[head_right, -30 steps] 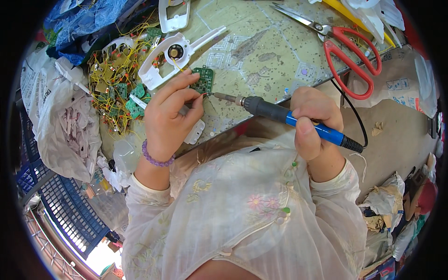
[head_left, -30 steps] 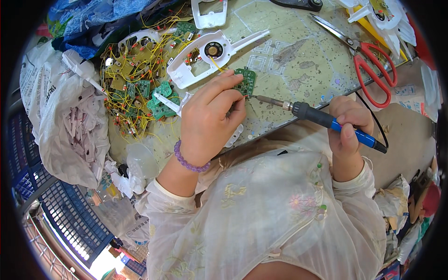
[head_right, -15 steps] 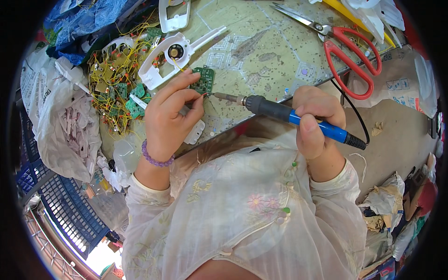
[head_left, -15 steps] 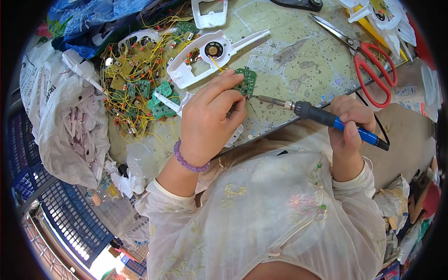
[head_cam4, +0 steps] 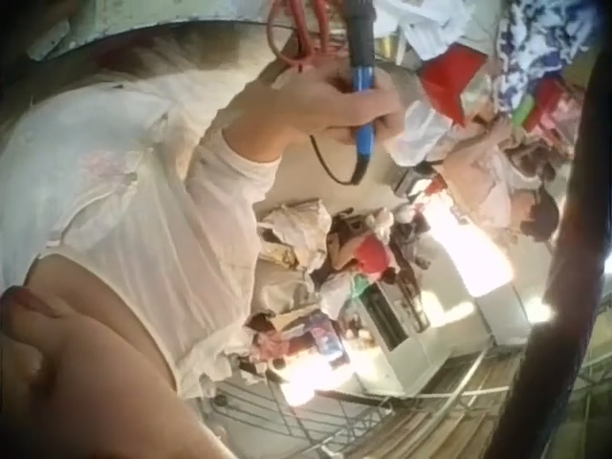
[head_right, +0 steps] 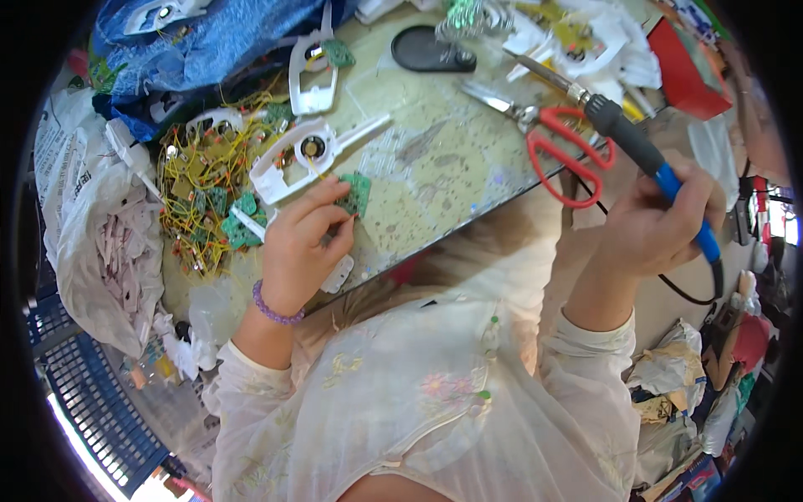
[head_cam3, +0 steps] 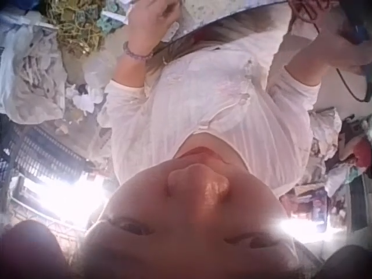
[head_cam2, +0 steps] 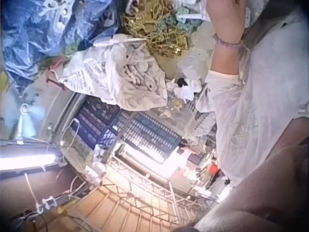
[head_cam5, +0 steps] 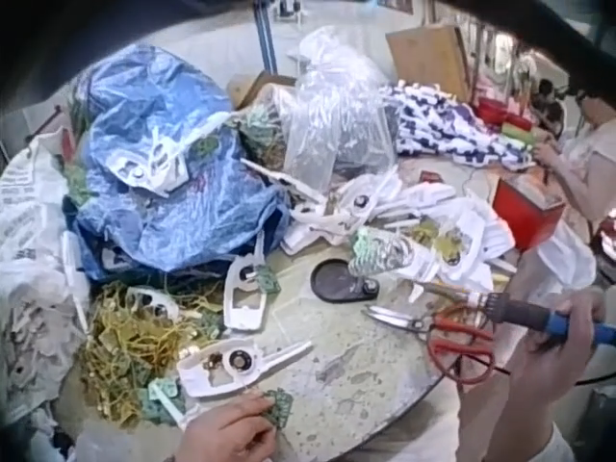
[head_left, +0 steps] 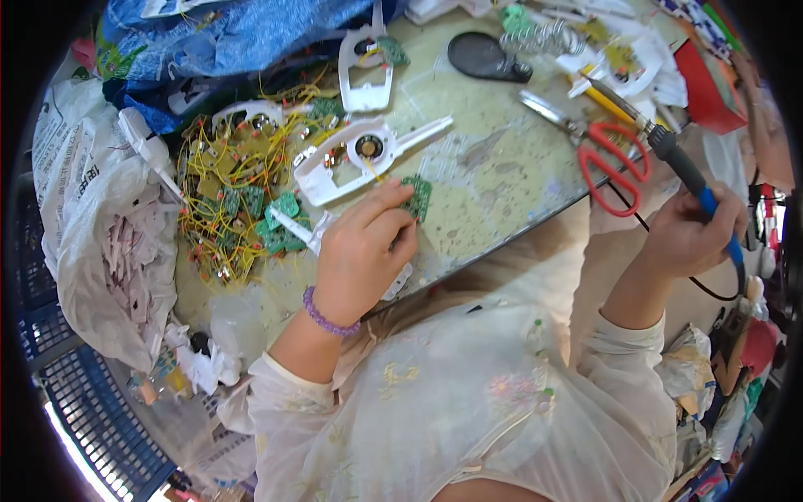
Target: Soldering wires to small green circuit boards and assembling them into white plastic electronic housings.
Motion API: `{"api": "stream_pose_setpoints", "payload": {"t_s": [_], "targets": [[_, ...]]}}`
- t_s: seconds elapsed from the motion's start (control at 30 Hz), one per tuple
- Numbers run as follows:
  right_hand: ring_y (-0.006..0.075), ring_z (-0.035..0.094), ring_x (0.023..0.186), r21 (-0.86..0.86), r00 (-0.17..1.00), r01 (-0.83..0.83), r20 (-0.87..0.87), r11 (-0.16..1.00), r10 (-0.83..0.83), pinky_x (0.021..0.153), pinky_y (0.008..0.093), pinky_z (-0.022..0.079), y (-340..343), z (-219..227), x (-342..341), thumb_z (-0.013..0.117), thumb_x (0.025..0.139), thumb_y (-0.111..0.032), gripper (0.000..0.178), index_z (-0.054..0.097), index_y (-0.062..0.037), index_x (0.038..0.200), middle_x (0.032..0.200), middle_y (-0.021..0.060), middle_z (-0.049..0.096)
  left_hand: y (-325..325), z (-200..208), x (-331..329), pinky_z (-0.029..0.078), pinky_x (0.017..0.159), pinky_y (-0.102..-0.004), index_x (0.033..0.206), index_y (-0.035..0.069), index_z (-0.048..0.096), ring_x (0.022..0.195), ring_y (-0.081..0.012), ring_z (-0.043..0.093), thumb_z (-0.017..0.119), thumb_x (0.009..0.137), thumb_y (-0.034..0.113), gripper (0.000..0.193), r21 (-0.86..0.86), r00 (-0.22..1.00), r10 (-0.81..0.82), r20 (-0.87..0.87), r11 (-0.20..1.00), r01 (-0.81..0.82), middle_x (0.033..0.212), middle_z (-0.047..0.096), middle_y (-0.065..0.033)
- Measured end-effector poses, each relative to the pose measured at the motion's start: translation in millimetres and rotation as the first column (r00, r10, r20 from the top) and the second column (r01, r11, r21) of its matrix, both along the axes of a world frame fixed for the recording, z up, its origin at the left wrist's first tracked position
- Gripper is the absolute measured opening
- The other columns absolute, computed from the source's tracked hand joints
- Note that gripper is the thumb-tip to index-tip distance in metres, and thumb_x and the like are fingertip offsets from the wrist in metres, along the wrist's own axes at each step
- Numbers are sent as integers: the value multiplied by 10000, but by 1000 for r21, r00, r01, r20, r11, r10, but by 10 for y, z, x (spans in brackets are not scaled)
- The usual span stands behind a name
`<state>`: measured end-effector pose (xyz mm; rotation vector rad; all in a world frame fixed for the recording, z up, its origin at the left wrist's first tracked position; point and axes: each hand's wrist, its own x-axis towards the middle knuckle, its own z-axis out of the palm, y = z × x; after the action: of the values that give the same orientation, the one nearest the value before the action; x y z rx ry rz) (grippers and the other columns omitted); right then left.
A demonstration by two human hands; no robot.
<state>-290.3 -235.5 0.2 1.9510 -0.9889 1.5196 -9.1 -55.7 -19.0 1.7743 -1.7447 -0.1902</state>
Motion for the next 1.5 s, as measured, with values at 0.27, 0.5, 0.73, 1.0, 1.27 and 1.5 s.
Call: {"api": "stream_pose_setpoints", "payload": {"t_s": [0.27, 0.5, 0.73, 1.0, 1.27, 1.5], "targets": [[42, 416, 540, 359, 756, -571, 580, 738, 302, 492, 216, 314, -270, 674, 533, 596, 896, -180, 186, 595, -33, 781, 600, -19, 489, 66, -64, 52, 546, 792, -353, 786, 23, 627, 1024, -280, 642, 694, 729, 21, 89, -68, 1000, -29, -9, 997, 28, 1054, 667, -111], [107, 502, 584, 759, 923, -380, 271, 528, 275, 541, 278, 388, -555, 416, 1008, 669, 864, -252, 249, 608, -11, 876, 632, 48, 548, 93, -102, 57, 536, 817, -365, 790, 27, 636, 1047, -268, 630, 695, 742, 63, 84, -96, 999, -31, 12, 995, 32, 1082, 660, -97], [154, 560, 684, 587, 693, -718, 651, 375, 308, 639, 259, 451, 224, -498, 1183, 721, 823, -128, 224, 549, -37, 934, 807, 66, 608, 97, -90, 78, 524, 811, -365, 799, 26, 649, 1009, -268, 623, 672, 769, 106, 88, -142, 996, -87, -8, 986, 85, 1032, 646, -86], [299, 513, 1080, 833, 622, -273, -229, 481, 749, 943, 430, 398, 227, -200, 1671, 687, 739, -88, 203, 678, -59, 940, 1022, 86, 618, 160, 1, 55, 499, 767, -379, 916, 60, 645, 913, -277, 592, 720, 731, 159, 222, -181, 996, 59, 68, 982, -45, 1000, 607, -86], [109, 568, 684, 870, 678, -486, 434, -81, 593, 627, 241, 462, 434, 41, 1520, 742, 771, -74, 207, 677, -12, 959, 813, 57, 643, 118, 30, -146, 499, 710, -407, 876, 18, 588, 841, -291, 591, 735, 715, 222, 299, -5, 968, 183, 171, 983, -184, 924, 572, -124], [159, 577, 664, 610, 427, -771, 283, 183, 859, 592, 264, 472, 624, -18, 1580, 730, 743, -7, 153, 663, -31, 879, 779, 69, 614, 20, -80, -275, 518, 663, -405, 884, 0, 568, 830, -291, 606, 664, 727, 121, 220, 24, 914, 342, 216, 934, -355, 889, 572, -134]]}}
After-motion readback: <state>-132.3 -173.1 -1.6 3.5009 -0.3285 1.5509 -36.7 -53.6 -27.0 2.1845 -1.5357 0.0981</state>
